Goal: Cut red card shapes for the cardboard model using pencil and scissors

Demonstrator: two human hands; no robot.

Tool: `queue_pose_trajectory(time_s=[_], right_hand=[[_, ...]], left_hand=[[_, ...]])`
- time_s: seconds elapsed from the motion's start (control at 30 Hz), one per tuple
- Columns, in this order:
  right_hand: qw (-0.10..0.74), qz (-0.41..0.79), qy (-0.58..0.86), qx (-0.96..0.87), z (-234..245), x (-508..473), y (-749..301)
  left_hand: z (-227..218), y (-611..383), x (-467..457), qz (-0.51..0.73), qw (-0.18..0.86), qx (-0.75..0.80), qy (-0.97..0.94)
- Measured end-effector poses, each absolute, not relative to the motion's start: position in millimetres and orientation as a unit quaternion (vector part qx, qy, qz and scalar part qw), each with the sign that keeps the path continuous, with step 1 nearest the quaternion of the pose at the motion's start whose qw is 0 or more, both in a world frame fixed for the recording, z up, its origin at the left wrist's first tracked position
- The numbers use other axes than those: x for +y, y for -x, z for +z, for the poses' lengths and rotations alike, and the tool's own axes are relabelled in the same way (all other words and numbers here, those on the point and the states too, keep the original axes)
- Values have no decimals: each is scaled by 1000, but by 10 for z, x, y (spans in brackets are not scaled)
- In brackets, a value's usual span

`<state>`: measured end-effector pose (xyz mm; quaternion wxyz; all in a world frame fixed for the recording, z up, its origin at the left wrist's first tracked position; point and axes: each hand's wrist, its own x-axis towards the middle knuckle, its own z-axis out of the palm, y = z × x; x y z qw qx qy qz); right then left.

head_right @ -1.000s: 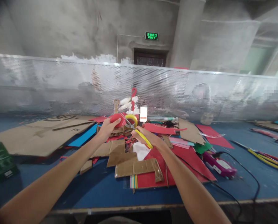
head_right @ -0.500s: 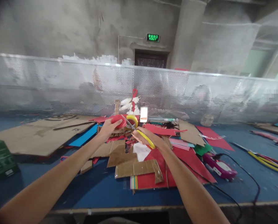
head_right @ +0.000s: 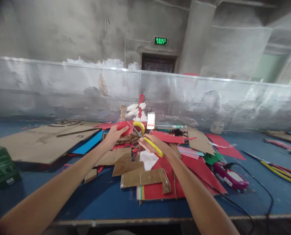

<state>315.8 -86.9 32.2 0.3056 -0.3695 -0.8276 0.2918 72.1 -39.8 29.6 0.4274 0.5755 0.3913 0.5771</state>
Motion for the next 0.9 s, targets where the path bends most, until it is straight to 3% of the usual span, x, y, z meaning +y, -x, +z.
queue_pose_trajectory(time_s=[0.9], right_hand=[[319,337,385,-798,455,-1050,-2986]], left_hand=[[331,-726,-442,554,484,390,-554]])
